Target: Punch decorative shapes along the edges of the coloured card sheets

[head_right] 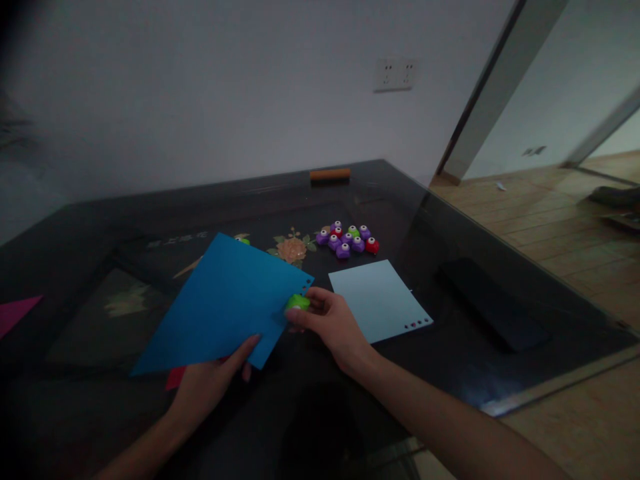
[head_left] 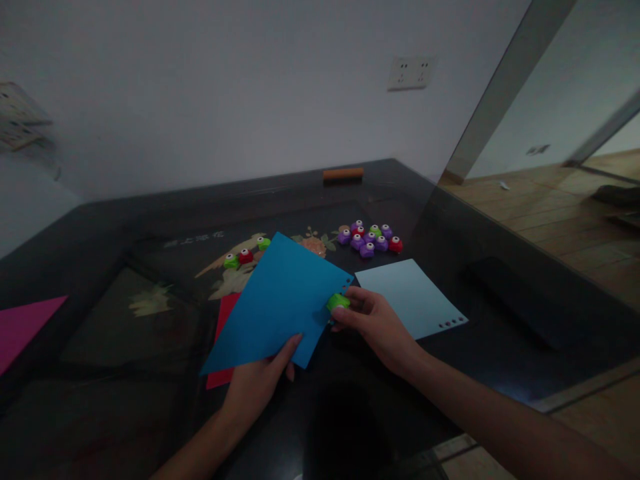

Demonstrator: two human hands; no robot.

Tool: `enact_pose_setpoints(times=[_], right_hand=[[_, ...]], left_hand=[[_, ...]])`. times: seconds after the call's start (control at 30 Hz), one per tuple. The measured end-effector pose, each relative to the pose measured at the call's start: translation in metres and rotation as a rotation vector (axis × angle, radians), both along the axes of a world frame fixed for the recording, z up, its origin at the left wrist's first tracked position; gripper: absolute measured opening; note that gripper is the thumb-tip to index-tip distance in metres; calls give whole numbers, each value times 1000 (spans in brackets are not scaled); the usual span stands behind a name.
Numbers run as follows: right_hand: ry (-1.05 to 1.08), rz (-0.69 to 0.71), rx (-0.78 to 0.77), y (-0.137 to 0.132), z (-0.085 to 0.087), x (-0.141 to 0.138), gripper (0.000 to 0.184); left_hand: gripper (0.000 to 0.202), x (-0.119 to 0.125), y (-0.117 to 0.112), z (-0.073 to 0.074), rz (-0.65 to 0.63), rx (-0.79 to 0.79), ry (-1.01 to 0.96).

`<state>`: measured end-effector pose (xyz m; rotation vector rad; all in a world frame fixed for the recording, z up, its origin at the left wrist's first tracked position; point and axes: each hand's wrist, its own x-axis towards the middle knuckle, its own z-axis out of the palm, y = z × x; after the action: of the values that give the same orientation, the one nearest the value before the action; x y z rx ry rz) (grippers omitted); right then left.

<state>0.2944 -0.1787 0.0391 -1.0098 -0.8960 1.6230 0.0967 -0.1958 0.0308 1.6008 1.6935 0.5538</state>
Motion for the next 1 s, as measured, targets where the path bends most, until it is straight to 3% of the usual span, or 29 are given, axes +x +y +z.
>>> enact_pose_setpoints(times=[0.47, 0.67, 1.0], right_hand=[[-22, -2, 8, 0, 0, -1, 28], [-21, -11, 16, 0, -1, 0, 27], [-34, -6, 19, 0, 0, 1, 24]], left_hand=[[50, -2, 0, 2, -43, -8, 17], [49, 0, -4, 3, -33, 85, 37], [52, 2, -2, 4, 2, -8, -27]])
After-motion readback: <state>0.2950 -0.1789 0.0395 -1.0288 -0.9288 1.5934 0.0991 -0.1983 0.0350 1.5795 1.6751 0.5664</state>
